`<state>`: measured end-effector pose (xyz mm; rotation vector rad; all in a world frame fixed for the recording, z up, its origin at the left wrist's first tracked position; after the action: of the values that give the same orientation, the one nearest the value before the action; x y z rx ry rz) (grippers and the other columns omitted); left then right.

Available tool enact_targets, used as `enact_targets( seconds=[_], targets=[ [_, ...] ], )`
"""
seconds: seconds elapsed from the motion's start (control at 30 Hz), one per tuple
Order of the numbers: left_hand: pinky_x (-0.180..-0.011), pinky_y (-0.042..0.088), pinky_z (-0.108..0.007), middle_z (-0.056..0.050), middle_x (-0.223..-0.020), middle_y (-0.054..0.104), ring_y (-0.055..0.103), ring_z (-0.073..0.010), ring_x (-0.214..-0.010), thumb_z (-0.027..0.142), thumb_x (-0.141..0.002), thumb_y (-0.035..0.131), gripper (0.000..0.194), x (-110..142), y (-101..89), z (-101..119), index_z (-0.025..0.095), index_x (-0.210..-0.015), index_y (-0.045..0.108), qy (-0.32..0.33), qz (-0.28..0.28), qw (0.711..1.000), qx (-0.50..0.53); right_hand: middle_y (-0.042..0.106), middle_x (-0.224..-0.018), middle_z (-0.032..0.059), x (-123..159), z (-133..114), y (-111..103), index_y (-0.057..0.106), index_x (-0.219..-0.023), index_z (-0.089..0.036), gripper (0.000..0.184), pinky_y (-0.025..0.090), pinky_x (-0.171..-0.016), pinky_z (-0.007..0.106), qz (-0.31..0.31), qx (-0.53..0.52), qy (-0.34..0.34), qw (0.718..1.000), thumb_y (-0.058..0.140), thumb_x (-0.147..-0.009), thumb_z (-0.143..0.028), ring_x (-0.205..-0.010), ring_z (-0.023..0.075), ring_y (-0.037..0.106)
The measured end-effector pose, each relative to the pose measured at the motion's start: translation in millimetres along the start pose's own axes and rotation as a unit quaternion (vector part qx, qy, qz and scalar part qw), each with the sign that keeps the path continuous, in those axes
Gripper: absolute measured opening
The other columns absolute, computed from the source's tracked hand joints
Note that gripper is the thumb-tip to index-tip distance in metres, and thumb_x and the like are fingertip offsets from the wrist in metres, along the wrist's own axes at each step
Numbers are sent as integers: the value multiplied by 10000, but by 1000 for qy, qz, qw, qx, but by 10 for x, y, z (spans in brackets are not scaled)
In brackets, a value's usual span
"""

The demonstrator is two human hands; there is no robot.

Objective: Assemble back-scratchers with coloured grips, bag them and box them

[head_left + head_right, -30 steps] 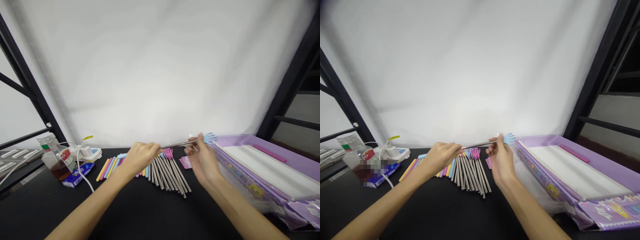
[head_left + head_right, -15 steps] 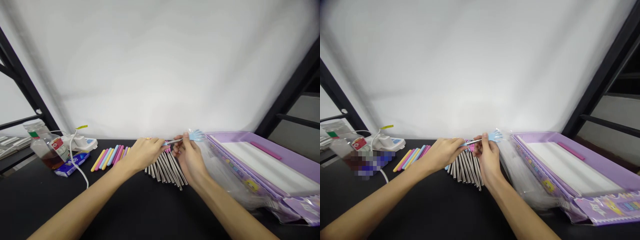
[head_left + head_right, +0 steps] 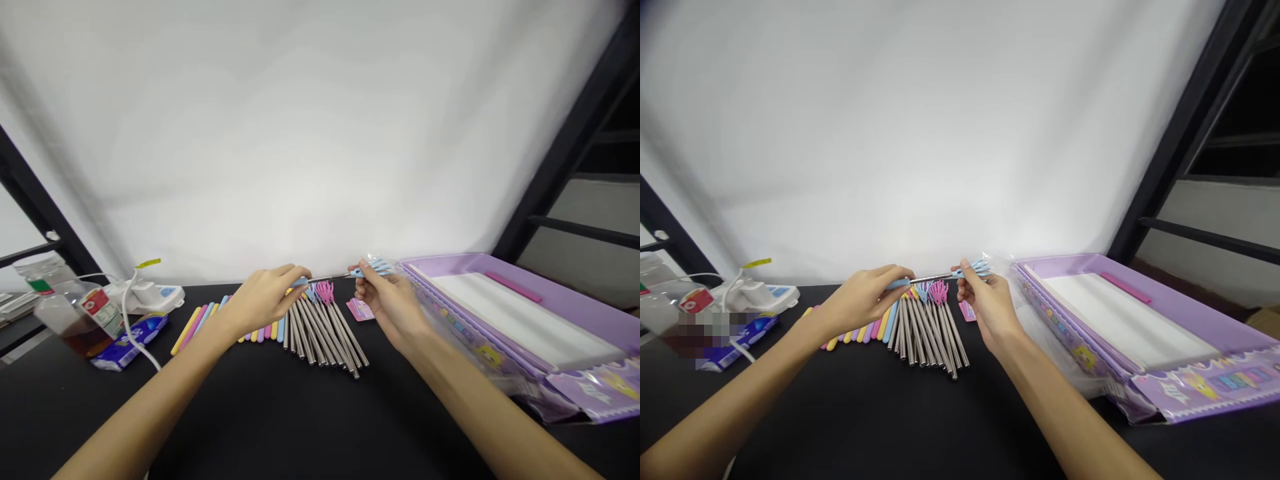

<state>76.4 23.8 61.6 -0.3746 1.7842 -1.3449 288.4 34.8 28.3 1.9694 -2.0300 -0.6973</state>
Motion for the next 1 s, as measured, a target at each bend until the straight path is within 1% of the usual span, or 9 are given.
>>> enact_targets(
  seconds=[0.13,0.2,0.27,0.33,0.4,0.53,0.8,0.87,1.0],
  targets=[
    [-648,445,-263,-21,-987,717,676,-172,-775,441,-1013,348,329,2,74,59,230,-1136,568,-9,-2,999,-32,593,-606,4,7,39,9,706,-757,-107,385,450,-513,204,-14,15,25,999,852,-640,-443,-535,83,514],
    [-675,450,-259,-13,-985,719,683,-174,-821,441,-1019,327,336,23,90,-28,244,-1157,562,-7,-11,1000,-24,616,-643,14,-39,-58,-39,686,-750,-111,316,437,-488,194,12,-7,6,1000,832,-693,-386,-538,81,514],
    [-688,449,-256,-8,-992,717,679,-170,-834,430,-1022,324,320,68,70,-224,244,-1138,557,-17,-18,1000,-19,633,-716,18,-119,-248,-159,650,-734,-122,201,405,-456,169,110,-62,-47,991,768,-789,-276,-542,65,492],
    [-687,438,-264,-19,-1039,702,669,-177,-826,400,-1018,348,274,128,29,-473,235,-1101,551,-60,-4,996,-63,573,-663,-9,-199,-459,-318,586,-678,-129,259,348,-412,152,258,-119,-95,954,609,-922,-216,-477,44,382],
    [-633,407,-263,-28,-1015,697,659,-181,-775,388,-1014,360,250,181,1,-677,224,-1064,541,-109,-2,987,-120,448,-589,-47,-259,-614,-433,563,-676,-133,349,351,-418,146,306,-125,-113,937,500,-988,-277,-463,50,314],
    [-572,348,-263,-39,-869,690,648,-192,-729,379,-1011,372,244,188,53,-717,196,-977,530,-118,-24,974,-192,367,-595,-60,-263,-630,-431,553,-733,-138,338,378,-453,152,282,-155,-112,940,475,-1001,-328,-485,56,340],
    [-589,350,-264,10,-714,620,592,-147,-624,279,-1012,390,183,101,276,-226,212,-1062,553,76,35,972,-218,429,-643,-36,-133,-285,-173,575,-798,-138,327,413,-486,152,201,-145,-44,968,459,-1003,-366,-521,55,406],
    [-591,353,-262,-1,-755,636,604,-151,-667,201,-992,400,159,140,280,-258,201,-1023,556,67,44,975,-206,426,-648,-38,-149,-304,-206,581,-797,-133,307,407,-482,144,200,-136,-33,970,461,-1005,-322,-516,49,401],
    [-534,309,-255,-14,-778,658,612,-161,-648,145,-954,402,164,227,205,-467,200,-906,548,-55,51,979,-191,393,-646,-51,-229,-481,-366,547,-733,-129,314,360,-456,118,263,-143,-76,951,425,-1016,-193,-480,28,346]
  ],
)
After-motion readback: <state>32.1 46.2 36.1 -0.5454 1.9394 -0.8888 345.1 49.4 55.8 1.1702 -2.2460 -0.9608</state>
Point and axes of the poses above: each hand's wrist, its own x-axis away from the middle knuckle, its own y-axis out of the palm, z = x × y, the point moved 1 cm from there along -x, towards the middle knuckle
